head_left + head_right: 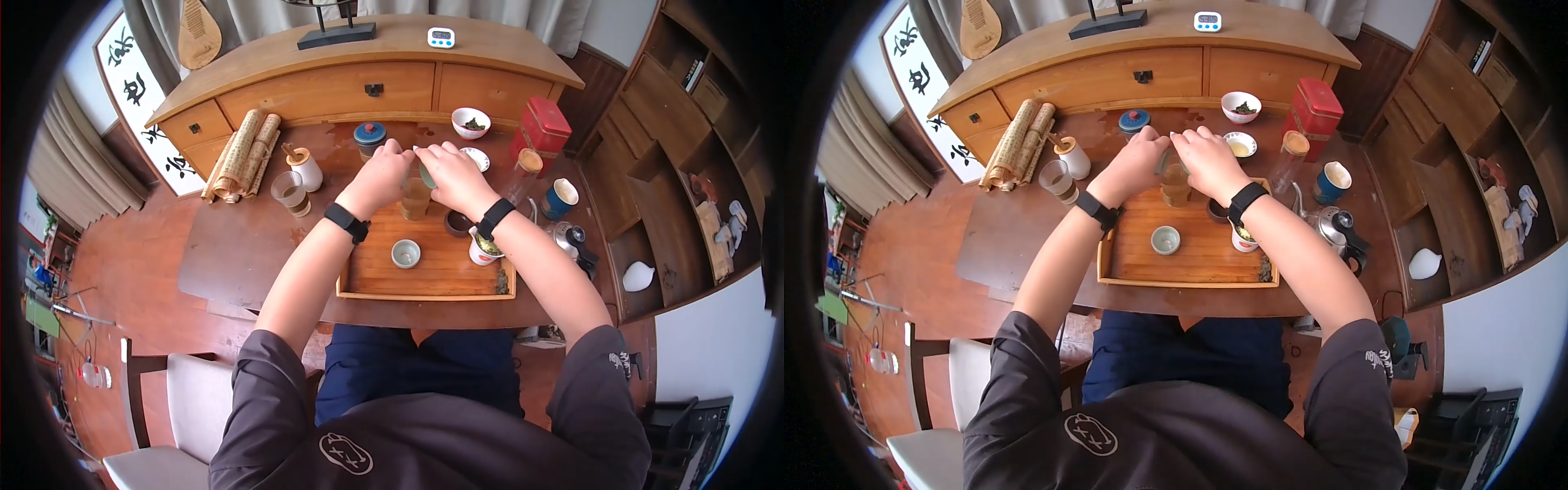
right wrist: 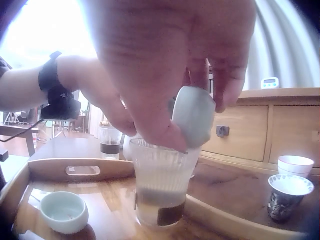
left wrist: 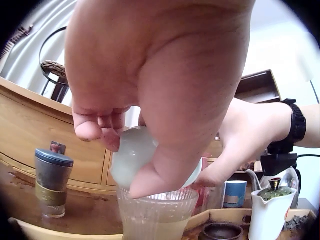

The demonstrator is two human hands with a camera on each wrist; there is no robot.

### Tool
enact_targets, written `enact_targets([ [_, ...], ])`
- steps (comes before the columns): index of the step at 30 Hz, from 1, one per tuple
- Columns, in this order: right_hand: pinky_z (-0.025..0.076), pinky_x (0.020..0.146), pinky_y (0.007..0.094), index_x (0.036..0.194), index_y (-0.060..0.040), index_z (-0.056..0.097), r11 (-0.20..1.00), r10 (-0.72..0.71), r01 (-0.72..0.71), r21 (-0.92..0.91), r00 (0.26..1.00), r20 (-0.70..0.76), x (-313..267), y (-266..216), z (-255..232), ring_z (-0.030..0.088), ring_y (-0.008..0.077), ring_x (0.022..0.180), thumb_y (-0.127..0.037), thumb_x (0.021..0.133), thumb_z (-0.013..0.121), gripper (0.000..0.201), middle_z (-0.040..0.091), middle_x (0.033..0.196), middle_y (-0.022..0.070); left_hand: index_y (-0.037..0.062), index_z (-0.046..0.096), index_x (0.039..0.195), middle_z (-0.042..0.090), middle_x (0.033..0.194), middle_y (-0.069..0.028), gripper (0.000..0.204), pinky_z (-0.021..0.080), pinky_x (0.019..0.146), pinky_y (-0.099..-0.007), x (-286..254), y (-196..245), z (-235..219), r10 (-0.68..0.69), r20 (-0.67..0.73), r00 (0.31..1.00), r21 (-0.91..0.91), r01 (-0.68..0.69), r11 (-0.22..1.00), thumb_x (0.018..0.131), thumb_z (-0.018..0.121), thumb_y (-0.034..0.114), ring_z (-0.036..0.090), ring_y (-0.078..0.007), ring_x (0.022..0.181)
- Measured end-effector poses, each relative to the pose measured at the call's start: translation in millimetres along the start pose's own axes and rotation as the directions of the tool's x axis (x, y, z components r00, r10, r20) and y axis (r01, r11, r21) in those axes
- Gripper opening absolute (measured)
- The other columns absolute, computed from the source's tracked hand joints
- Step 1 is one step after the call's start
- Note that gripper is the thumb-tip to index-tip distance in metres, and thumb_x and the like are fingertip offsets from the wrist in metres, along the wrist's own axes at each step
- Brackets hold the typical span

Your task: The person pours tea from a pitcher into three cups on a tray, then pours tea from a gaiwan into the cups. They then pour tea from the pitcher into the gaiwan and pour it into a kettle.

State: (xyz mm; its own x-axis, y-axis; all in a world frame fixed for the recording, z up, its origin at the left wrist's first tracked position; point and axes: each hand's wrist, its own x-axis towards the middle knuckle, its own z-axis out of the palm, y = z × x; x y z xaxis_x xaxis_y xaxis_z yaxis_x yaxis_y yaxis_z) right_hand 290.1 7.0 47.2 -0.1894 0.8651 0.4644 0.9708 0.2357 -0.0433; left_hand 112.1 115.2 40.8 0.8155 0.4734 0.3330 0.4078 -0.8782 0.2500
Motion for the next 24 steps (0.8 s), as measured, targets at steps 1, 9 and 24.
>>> enact_targets([
  [1, 0.056, 0.095, 0.0441, 0.133, -0.0027, 0.063, 0.999, -0.031, 0.030, -0.037, 0.999, -0.038, -1, 0, 1, 0.064, 0.0347, 0.109, -0.001, 0.067, 0.081, 0.068, 0.068, 0.115, 0.0123, 0.0013, 0.064, 0.128, 0.061, 0.119, -0.0217, 0.060, 0.054, 0.102, -0.0457, 0, -1, 2, 0.017, 0.011, 1.000, 0.018, -0.018, 1.000, 0.070, 0.080, 0.003, 0.060, -0.0429, 0.120],
  [9, 0.053, 0.100, 0.0468, 0.130, 0.0002, 0.062, 0.942, 0.213, -0.181, 0.283, 0.973, -0.087, -44, -17, -22, 0.064, 0.0392, 0.113, -0.018, 0.070, 0.082, 0.066, 0.068, 0.115, 0.0193, 0.0010, 0.063, 0.126, 0.068, 0.120, -0.0211, 0.057, 0.056, 0.097, -0.0428, -61, 14, -32, -0.163, -0.145, 0.976, -0.286, 0.116, 0.951, 0.073, 0.083, 0.010, 0.068, -0.0388, 0.113],
  [24, 0.047, 0.099, 0.0423, 0.102, -0.0069, 0.068, 1.000, 0.024, -0.027, 0.013, 0.972, 0.235, -103, -55, 16, 0.066, 0.0304, 0.104, -0.018, 0.070, 0.087, 0.039, 0.071, 0.095, 0.0108, -0.0021, 0.066, 0.116, 0.070, 0.113, -0.0247, 0.057, 0.056, 0.096, -0.0430, -128, 8, 23, -0.342, 0.305, 0.889, -0.162, 0.403, 0.901, 0.067, 0.088, 0.016, 0.068, -0.0405, 0.111],
])
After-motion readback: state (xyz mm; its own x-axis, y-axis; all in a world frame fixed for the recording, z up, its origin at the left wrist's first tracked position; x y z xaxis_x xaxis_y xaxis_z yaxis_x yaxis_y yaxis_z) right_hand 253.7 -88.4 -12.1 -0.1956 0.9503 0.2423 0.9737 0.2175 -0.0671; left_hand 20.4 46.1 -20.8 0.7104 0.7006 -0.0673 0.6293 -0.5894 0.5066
